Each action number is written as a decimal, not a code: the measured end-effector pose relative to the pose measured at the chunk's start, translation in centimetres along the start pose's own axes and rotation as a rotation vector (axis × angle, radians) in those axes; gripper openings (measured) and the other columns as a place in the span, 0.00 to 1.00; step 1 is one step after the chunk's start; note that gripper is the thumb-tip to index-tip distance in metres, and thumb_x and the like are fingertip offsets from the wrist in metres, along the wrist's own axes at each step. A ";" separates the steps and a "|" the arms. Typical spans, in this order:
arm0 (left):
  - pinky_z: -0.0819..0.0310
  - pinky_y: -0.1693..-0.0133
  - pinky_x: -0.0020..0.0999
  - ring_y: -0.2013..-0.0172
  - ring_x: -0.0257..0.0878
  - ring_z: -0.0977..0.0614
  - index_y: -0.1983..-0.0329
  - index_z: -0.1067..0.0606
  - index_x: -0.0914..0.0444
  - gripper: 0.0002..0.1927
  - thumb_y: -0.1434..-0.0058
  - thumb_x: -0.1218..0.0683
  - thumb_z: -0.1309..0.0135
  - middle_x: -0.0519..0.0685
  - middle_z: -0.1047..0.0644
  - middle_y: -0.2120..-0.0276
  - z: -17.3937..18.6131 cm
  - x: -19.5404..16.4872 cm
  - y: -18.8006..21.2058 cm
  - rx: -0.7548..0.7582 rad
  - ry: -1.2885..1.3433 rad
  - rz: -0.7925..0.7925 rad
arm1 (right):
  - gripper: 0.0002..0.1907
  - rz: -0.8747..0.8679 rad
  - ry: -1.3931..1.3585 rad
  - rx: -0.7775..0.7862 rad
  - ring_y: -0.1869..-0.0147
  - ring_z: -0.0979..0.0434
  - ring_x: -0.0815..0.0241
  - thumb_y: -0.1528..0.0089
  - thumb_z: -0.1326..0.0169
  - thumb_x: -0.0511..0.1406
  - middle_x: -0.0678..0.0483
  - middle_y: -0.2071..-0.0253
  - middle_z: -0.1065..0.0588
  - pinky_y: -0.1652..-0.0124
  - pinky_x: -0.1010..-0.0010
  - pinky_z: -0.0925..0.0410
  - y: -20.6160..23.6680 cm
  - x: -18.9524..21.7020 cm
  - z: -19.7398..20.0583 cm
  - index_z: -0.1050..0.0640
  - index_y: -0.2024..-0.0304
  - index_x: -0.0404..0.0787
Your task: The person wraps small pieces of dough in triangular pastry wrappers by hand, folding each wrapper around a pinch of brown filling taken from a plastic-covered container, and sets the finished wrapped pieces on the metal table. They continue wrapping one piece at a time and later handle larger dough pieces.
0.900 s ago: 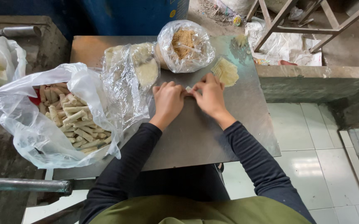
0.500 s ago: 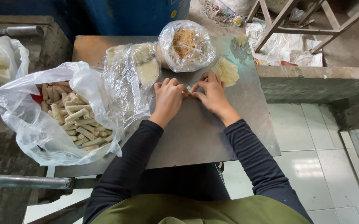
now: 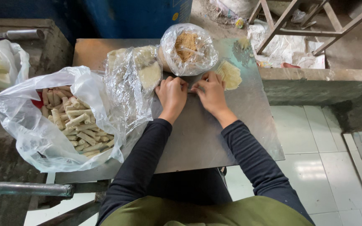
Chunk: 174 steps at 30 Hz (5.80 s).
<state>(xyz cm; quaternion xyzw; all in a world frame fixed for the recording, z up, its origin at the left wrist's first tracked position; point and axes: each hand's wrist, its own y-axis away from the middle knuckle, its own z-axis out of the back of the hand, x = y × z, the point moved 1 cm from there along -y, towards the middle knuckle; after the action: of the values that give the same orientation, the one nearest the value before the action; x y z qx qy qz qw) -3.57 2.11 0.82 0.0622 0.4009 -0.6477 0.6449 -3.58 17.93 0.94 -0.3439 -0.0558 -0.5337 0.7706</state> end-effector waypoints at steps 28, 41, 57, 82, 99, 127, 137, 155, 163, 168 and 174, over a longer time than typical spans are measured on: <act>0.38 0.55 0.43 0.57 0.45 0.25 0.69 0.25 0.56 0.03 0.41 0.54 0.42 0.46 0.27 0.65 3.0 -0.4 1.9 -0.137 -0.183 -0.398 | 0.05 0.000 0.110 -0.403 0.49 0.28 0.45 0.38 0.31 0.38 0.49 0.60 0.26 0.47 0.54 0.36 -1.4 -10.0 0.3 0.15 0.63 0.45; 0.42 0.47 0.41 0.54 0.41 0.26 0.56 0.19 0.54 0.04 0.29 0.52 0.43 0.45 0.26 0.62 23.4 10.9 7.1 -0.583 -0.850 0.089 | 0.06 -0.064 0.073 -0.230 0.49 0.27 0.43 0.39 0.32 0.37 0.46 0.57 0.26 0.49 0.56 0.33 -1.4 -11.9 -0.7 0.14 0.61 0.46; 0.31 0.58 0.43 0.60 0.46 0.21 0.62 0.21 0.57 0.03 0.39 0.57 0.42 0.46 0.23 0.65 3.8 -4.5 4.0 -0.047 0.056 -0.488 | 0.07 -0.064 0.026 0.136 0.54 0.21 0.42 0.46 0.37 0.28 0.44 0.59 0.22 0.54 0.57 0.29 -1.2 -11.5 1.8 0.17 0.64 0.39; 0.23 0.55 0.46 0.57 0.58 0.17 0.59 0.20 0.66 0.13 0.45 0.56 0.47 0.62 0.19 0.63 -7.3 -10.5 -1.2 0.117 0.410 0.139 | 0.03 -0.510 -0.743 -0.458 0.66 0.29 0.72 0.34 0.43 0.29 0.62 0.68 0.26 0.67 0.75 0.34 0.4 -15.1 4.8 0.24 0.60 0.39; 0.23 0.66 0.32 0.71 0.34 0.15 0.64 0.19 0.69 0.16 0.37 0.50 0.44 0.50 0.16 0.71 -0.2 5.5 2.4 0.641 0.614 0.281 | 0.23 -0.062 -0.307 0.535 0.63 0.25 0.59 0.50 0.29 0.40 0.52 0.68 0.24 0.61 0.65 0.30 1.1 -5.8 5.2 0.24 0.60 0.36; 0.21 0.65 0.33 0.71 0.38 0.13 0.57 0.18 0.66 0.12 0.43 0.56 0.44 0.50 0.15 0.73 2.0 7.2 2.9 0.603 0.365 0.143 | 0.04 -0.300 -0.584 0.045 0.63 0.28 0.73 0.34 0.40 0.31 0.58 0.66 0.23 0.62 0.78 0.33 1.2 -3.0 0.9 0.19 0.58 0.35; 0.19 0.64 0.31 0.73 0.37 0.12 0.63 0.17 0.66 0.11 0.46 0.59 0.47 0.50 0.16 0.75 3.9 7.0 2.7 0.662 0.339 0.151 | 0.07 0.085 -0.208 0.270 0.63 0.21 0.57 0.41 0.39 0.31 0.47 0.65 0.22 0.62 0.68 0.28 1.7 0.0 1.0 0.20 0.61 0.34; 0.20 0.67 0.33 0.78 0.37 0.14 0.74 0.18 0.65 0.14 0.38 0.52 0.46 0.47 0.18 0.81 3.8 7.2 3.2 0.702 0.238 0.177 | 0.14 0.156 0.279 -0.067 0.61 0.20 0.43 0.44 0.33 0.38 0.45 0.67 0.21 0.62 0.55 0.30 -7.2 4.5 2.4 0.21 0.61 0.39; 0.23 0.68 0.38 0.75 0.45 0.17 0.74 0.17 0.66 0.10 0.51 0.54 0.34 0.52 0.19 0.78 3.0 7.6 3.5 0.437 0.219 -0.037 | 0.03 0.032 -0.045 -0.209 0.66 0.18 0.51 0.40 0.39 0.31 0.47 0.70 0.20 0.65 0.62 0.28 -8.5 4.8 0.2 0.20 0.65 0.37; 0.21 0.66 0.36 0.75 0.43 0.14 0.71 0.19 0.65 0.08 0.49 0.55 0.34 0.51 0.18 0.78 2.7 8.0 3.7 0.567 0.247 0.128 | 0.05 -0.101 -0.422 -0.284 0.71 0.22 0.67 0.38 0.39 0.32 0.54 0.73 0.20 0.69 0.74 0.30 -9.8 5.7 -1.3 0.18 0.62 0.35; 0.21 0.66 0.35 0.75 0.43 0.14 0.72 0.17 0.64 0.06 0.51 0.57 0.35 0.51 0.18 0.78 2.7 8.2 3.7 0.571 0.205 0.090 | 0.08 -0.151 -0.503 -0.322 0.70 0.27 0.70 0.32 0.45 0.33 0.54 0.72 0.22 0.70 0.75 0.33 -9.4 6.1 -2.3 0.17 0.57 0.34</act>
<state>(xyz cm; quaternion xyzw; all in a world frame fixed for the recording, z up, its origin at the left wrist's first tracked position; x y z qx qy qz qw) -0.42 -5.45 -3.89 0.3236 0.2622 -0.6954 0.5856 -9.76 9.99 6.44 -0.5779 -0.1847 -0.4897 0.6262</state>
